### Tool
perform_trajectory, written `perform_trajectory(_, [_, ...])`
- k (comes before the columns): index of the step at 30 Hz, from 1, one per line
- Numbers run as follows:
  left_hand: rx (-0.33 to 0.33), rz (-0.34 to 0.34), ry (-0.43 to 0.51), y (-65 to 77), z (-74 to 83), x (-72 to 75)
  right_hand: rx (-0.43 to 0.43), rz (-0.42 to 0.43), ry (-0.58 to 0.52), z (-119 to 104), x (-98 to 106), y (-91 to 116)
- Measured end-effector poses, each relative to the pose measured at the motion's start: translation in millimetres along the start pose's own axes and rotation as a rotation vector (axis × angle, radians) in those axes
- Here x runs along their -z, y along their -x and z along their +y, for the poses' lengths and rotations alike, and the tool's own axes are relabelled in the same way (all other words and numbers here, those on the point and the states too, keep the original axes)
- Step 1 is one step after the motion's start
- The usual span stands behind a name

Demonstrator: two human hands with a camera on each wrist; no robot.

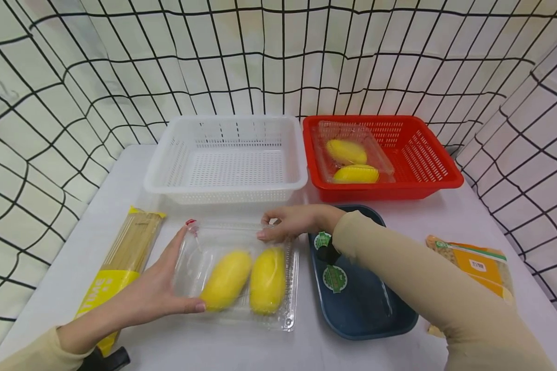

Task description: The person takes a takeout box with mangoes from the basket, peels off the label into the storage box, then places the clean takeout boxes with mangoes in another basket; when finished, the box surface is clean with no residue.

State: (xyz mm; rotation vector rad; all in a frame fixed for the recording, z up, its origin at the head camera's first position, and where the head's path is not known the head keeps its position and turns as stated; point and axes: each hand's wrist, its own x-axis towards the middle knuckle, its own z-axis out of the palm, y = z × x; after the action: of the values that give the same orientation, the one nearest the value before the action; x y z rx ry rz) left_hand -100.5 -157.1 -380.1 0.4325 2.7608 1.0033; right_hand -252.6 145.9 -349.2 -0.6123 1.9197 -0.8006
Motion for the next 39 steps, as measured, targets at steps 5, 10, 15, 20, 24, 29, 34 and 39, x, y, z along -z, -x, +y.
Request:
perform_trajectory(5, [-0.036, -0.009, 0.018, 1.1, -5.4, 0.7, 0.002, -0.126, -0.195, 5, 0, -3])
perform_trajectory(10, [-0.042, -0.031, 0.054, 0.2, -10.3, 3.4, -0.025, -0.133, -0.273, 6, -3, -4])
perform_trajectory(15, [-0.047, -0.049, 0.08, -1.3, -15.2, 5.9, -0.048, -0.154, -0.29, 3, -6, -2])
perform_trajectory(20, [-0.081, -0.056, 0.078, -3.0, -20.3, 6.8, -0.059, -0.198, -0.323, 2, -8, 0])
perform_trajectory(24, [-0.105, -0.073, 0.08, -3.8, -23.6, 8.6, -0.066, -0.208, -0.319, 2, -11, 2])
perform_trajectory(29, [-0.091, -0.115, 0.09, -6.2, -25.8, 12.0, -0.075, -0.204, -0.311, 1, -13, 4])
perform_trajectory(34, [-0.085, -0.149, 0.095, -8.9, -28.8, 14.5, -0.079, -0.226, -0.283, 0, -13, 4])
perform_trajectory(39, [-0.095, -0.166, 0.101, -11.9, -30.5, 15.8, -0.074, -0.247, -0.25, 0, -14, 2])
